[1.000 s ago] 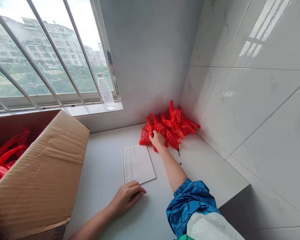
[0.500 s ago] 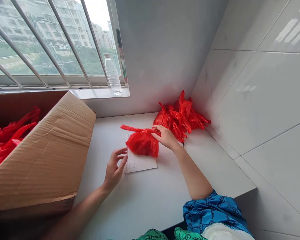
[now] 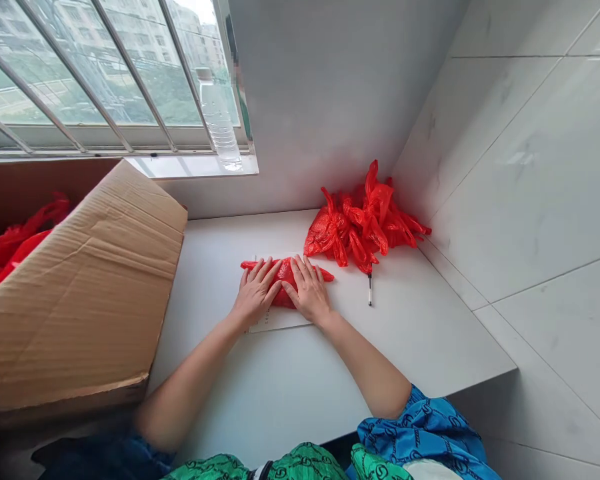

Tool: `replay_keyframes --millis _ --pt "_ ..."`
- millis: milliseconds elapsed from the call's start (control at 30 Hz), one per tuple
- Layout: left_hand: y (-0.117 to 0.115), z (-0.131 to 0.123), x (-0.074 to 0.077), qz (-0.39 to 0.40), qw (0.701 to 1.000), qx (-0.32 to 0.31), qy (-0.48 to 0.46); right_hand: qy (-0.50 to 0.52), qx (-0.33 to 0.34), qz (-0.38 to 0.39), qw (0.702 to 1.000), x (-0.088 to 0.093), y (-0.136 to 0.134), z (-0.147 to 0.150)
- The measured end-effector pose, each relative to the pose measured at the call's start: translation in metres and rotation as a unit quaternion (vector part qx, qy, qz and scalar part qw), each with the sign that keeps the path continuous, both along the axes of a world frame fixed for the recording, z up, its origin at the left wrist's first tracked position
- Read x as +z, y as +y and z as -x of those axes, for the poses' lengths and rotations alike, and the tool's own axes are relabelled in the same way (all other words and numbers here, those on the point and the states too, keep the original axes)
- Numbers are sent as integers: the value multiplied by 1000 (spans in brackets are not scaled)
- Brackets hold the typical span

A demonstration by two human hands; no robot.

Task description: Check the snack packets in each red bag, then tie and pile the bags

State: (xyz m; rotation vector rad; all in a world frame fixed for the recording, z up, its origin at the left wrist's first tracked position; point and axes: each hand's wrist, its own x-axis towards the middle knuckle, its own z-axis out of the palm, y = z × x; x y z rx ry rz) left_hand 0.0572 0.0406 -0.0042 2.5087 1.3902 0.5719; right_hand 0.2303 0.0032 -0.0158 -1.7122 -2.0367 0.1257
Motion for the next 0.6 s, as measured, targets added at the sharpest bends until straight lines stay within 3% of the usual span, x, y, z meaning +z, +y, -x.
replay_keyframes --millis 133,600 --pt "-1 6 -10 30 999 7 18 4 10 39 999 -11 -1 -3" --pt "-3 4 -11 50 998 22 22 -10 24 42 999 -14 -1 -5"
